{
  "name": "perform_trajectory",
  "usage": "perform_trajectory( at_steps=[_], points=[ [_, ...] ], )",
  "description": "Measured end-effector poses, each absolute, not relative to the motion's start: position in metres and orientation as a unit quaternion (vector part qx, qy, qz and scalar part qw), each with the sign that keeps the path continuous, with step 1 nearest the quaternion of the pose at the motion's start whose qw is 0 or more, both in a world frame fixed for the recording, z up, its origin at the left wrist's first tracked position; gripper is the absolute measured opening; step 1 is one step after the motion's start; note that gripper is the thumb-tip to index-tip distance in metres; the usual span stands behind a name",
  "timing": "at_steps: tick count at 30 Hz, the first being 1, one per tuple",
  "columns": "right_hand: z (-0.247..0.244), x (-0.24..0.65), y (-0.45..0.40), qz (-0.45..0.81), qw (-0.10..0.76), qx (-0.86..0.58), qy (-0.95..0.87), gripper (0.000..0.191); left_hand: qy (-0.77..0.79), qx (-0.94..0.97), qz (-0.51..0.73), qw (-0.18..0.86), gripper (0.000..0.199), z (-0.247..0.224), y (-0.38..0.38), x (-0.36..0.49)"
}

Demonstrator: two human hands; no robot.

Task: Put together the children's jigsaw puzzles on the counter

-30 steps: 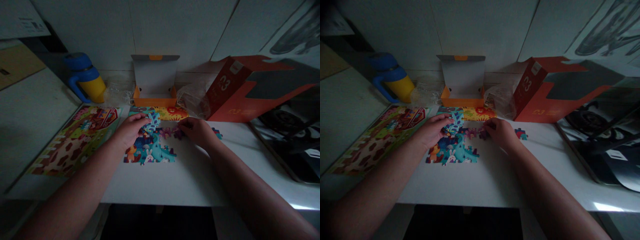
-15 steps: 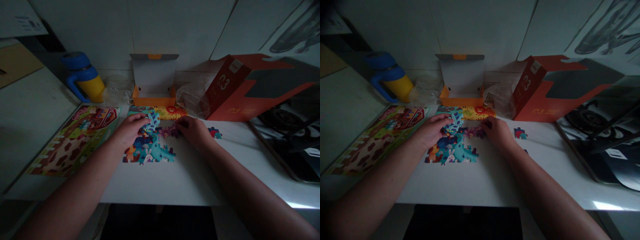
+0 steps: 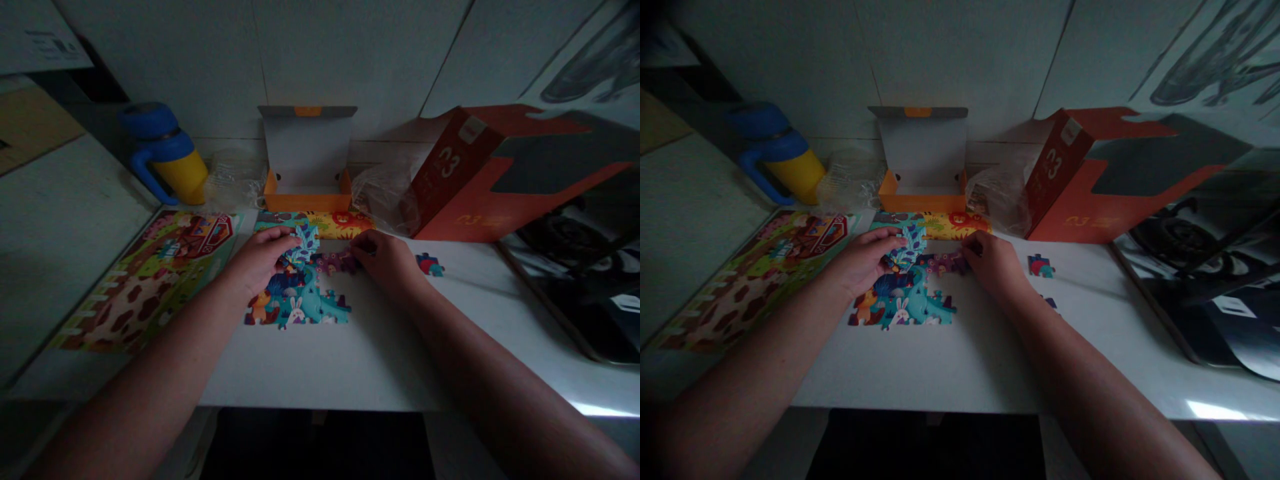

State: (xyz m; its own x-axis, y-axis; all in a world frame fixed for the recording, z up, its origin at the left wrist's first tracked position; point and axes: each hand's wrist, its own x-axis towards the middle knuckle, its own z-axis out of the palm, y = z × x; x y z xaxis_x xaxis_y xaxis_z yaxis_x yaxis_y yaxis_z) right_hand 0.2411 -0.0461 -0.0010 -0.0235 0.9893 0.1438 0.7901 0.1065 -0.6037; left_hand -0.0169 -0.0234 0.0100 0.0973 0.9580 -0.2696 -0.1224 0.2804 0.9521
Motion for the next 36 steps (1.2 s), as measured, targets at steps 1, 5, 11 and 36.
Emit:
perform_trajectory(
  at_steps=[1,5,11,36],
  points=[
    [-0.001,0.241,-0.046,0.178,0.273,-0.643,-0.693,0.009,0.510,0.412,0.437,0.615,0.036,0.010,-0.024,-0.017],
    [-0.002,0.241,-0.047,0.171,0.272,-0.639,-0.699,0.009,0.513,0.416,0.438,0.610,0.034,0.009,-0.024,-0.017],
    [0.000,0.241,-0.049,0.174,0.275,-0.628,-0.707,0.010,0.508,0.414,0.439,0.614,0.034,0.008,-0.023,-0.019],
    [0.027,0.290,-0.059,0.028,0.385,-0.664,-0.640,0.026,0.518,0.392,0.468,0.600,0.036,0.011,-0.020,-0.021]
  ],
)
